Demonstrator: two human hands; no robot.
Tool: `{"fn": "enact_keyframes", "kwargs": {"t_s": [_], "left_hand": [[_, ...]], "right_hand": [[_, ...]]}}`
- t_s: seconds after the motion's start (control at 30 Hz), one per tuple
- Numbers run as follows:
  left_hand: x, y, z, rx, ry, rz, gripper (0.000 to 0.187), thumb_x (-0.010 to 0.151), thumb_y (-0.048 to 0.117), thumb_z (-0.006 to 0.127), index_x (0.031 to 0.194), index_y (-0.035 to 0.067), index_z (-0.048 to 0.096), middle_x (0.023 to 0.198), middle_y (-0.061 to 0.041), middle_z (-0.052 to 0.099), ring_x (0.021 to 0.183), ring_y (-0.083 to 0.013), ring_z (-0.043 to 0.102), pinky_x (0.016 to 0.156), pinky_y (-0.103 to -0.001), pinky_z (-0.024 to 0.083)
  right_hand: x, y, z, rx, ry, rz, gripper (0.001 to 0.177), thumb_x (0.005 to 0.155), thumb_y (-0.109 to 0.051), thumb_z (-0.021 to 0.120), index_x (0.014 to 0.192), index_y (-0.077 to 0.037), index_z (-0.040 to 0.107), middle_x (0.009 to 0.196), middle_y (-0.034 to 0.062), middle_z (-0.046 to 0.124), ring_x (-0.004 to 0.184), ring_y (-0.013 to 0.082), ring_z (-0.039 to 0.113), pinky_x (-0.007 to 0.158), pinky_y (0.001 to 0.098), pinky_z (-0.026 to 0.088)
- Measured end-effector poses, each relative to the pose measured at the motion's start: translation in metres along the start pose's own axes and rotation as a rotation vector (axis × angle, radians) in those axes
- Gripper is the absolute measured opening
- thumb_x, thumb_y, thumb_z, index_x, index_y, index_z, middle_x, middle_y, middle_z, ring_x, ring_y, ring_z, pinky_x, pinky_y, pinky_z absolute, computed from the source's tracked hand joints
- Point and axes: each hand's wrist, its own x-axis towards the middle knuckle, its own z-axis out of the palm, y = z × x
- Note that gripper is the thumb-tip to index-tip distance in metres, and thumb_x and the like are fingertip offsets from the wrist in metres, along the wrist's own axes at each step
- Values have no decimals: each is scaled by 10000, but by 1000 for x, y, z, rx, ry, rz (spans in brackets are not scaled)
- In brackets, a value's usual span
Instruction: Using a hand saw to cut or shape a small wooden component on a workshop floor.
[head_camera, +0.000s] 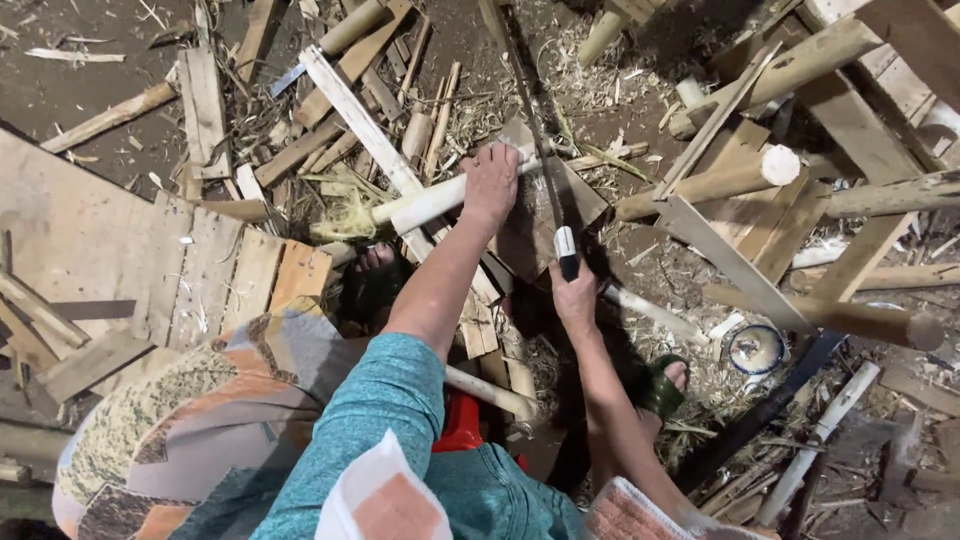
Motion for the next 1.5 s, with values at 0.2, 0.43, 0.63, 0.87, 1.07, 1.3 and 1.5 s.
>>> {"fn": "enact_keyframes", "kwargs": {"t_s": [0.2,0.43,0.63,0.87,1.07,1.3,1.5], "left_hand": [[-4,-2,1,71,24,89,233,862,171,380,1069,75,427,921,-85,428,880,-294,441,660,-511,376],[-6,-1,0,106,93,127,226,866,159,400,1065,65,451,909,-76,424,865,-279,433,656,-487,379],[0,0,11,48,56,40,221,870,181,404,1057,76,453,904,-68,430,859,-287,449,646,-495,375],[3,-5,19,149,274,99,197,856,203,455,995,65,482,870,-108,442,819,-303,444,612,-482,375],[-2,-5,14,229,337,128,211,848,220,465,993,72,509,870,-115,462,815,-304,442,608,-456,380],[-9,1,3,213,292,167,274,804,178,475,1035,34,504,896,-164,464,847,-369,439,669,-539,379],[-10,0,9,184,319,173,275,780,128,482,1038,34,500,891,-150,462,819,-341,446,665,-535,382]], "right_hand": [[-10,4,-16,365,-136,121,151,762,-96,695,668,-61,583,448,34,500,361,112,492,317,235,398],[-8,14,-9,172,-71,172,195,752,-221,705,665,-83,597,460,48,520,417,102,526,355,257,407],[-13,3,-2,-120,15,-33,277,812,-323,674,897,-64,628,706,164,635,701,293,634,597,435,460],[-12,-8,-5,215,-42,60,204,779,-152,708,669,-53,569,462,77,496,385,145,486,337,288,369],[-21,-11,-16,111,38,-175,235,814,-170,720,774,14,580,585,144,519,561,155,491,506,305,426],[-27,50,-21,-7,96,-204,288,780,-193,743,677,-18,540,500,124,491,466,183,486,429,321,384],[-43,79,-26,-57,117,-221,225,765,-203,760,750,-38,608,550,178,562,478,241,551,440,346,415]]}}
